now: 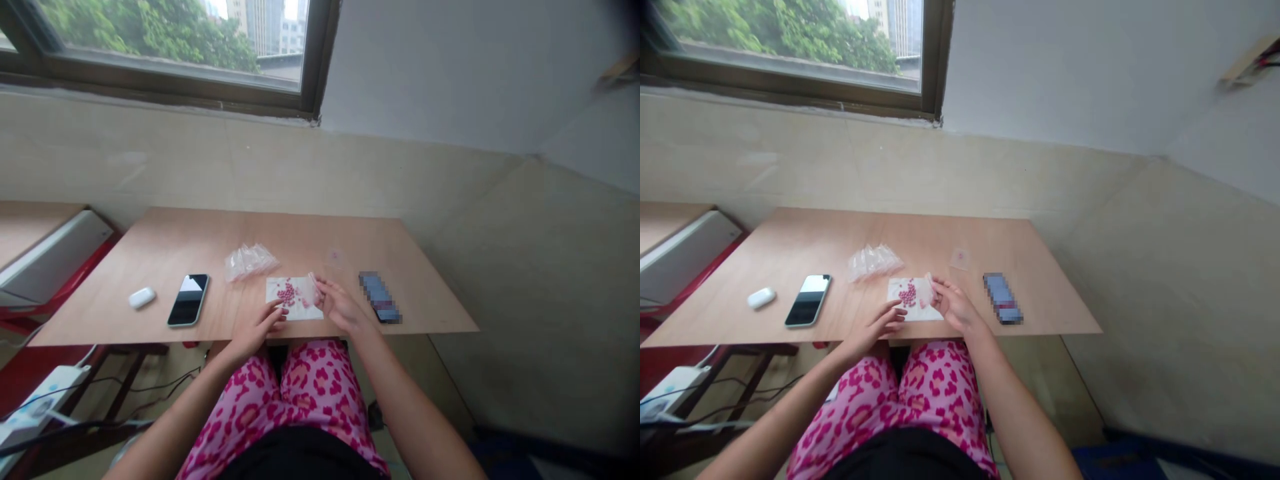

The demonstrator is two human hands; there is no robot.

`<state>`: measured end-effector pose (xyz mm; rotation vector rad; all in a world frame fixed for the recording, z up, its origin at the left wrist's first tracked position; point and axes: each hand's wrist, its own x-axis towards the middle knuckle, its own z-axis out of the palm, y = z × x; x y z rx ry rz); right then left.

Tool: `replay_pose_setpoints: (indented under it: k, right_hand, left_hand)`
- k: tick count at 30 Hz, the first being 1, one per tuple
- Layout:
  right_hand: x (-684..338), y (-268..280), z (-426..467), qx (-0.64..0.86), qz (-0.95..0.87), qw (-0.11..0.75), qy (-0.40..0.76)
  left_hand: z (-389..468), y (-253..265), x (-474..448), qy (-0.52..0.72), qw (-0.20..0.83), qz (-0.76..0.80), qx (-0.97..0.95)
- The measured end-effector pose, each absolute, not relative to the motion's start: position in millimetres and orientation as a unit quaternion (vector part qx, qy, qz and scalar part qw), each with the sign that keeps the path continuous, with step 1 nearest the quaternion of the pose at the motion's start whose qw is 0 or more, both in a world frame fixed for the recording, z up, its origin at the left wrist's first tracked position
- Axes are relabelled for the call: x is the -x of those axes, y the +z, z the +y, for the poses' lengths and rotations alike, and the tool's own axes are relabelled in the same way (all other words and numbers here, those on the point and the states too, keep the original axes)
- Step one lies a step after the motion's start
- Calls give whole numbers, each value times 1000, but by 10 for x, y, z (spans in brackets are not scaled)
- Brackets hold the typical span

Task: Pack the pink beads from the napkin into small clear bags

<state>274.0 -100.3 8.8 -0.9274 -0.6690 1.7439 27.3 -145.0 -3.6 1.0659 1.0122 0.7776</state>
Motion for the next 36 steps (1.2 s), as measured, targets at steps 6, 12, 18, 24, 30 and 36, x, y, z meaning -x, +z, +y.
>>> replay_pose_setpoints:
  k: [6,12,18,24,30,36]
  right_hand:
    - [-2313,23,-1278,356,-261,458,772]
    - [-2239,-83,-1206,438,-405,436,674]
    - [-2410,-134,-1087,489,-514,413,571]
    - [-2511,-29,-1067,459,-500,365,637]
    - [-2439,82,-1157,421,-463,375,684]
    - [-2309,119,-1311,394,-490,333,703]
  left_hand:
    - [-1530,-192,-436,416,777,372,-291]
    - [-1419,-271,-275,414,680,444,-410]
    - [-1302,-271,-224,417,637,463,-453]
    - [-1229,-275,-189,457,620,467,-434]
    - [-1315,-258,-181,494,515,508,-483]
    - [-1479,-93,-227,432,568,445,-541]
